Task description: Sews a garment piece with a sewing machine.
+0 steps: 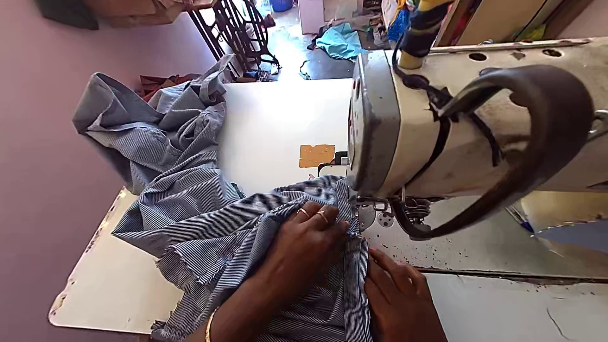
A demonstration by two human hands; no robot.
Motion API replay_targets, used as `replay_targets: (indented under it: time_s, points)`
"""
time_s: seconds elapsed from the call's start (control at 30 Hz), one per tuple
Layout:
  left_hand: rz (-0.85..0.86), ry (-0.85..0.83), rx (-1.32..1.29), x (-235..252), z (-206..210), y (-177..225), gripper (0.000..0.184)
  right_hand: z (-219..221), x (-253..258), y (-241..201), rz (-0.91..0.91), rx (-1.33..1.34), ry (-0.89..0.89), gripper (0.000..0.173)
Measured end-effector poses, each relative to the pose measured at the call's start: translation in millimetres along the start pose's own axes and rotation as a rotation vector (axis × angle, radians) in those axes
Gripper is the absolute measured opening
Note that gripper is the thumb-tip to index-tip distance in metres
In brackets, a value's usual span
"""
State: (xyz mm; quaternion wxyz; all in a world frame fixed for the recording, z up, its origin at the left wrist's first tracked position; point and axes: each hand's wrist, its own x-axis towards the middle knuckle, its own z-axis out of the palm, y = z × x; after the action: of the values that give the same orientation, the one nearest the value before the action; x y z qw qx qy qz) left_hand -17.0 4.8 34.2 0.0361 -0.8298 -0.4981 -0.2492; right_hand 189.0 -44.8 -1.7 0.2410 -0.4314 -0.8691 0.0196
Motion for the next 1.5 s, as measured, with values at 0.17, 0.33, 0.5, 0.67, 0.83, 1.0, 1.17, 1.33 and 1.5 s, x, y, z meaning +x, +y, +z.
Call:
replay_targets:
  time_s: [0.17, 0.33, 0.5, 0.67, 0.83, 1.0, 1.17, 1.33, 1.5]
  points:
    - [0.124, -0.004, -0.090, 5.9, 1.9, -8.6, 0.024, -1.7, -3.2, -0.8, -0.004, -0.009, -0.051, 0.030]
    - [0.141, -0.027, -0.097, -2.9, 7.8, -11.2, 0.023, -3.1, -2.6, 0.8, -0.006, 0.010, -0.079, 0.027]
    - [0.141, -0.092, -0.070, -7.6, 5.3, -8.3, 0.022, -5.8, -2.5, 0.6, -0.008, 0.016, -0.102, 0.026]
    - [0.074, -0.116, -0.086, -12.8, 8.3, -4.0, 0.030, -7.3, -1.8, -0.9, 0.013, 0.007, -0.109, 0.026]
    - [0.000, -0.155, -0.115, -11.7, 19.0, -0.9, 0.037, -5.2, 1.3, 2.3, 0.020, -0.010, -0.091, 0.026]
    - [-0.046, -0.163, -0.066, -8.6, 22.8, 2.4, 0.041, -2.7, 5.7, 7.9, 0.017, -0.020, -0.093, 0.025]
    - [-0.042, -0.052, 0.029, -15.9, 10.9, 17.3, 0.035, -1.9, 6.8, 10.2, 0.013, -0.003, -0.089, 0.027]
    - [-0.177, -0.213, 0.041, -63.0, -12.7, 17.2, 0.035, 0.3, 3.4, 12.5, 0.014, 0.020, -0.051, 0.027]
    - [-0.233, -0.150, 0.202, -55.3, -27.4, 16.1, 0.025, 7.8, 3.9, 12.3, -0.010, -0.015, 0.017, 0.027]
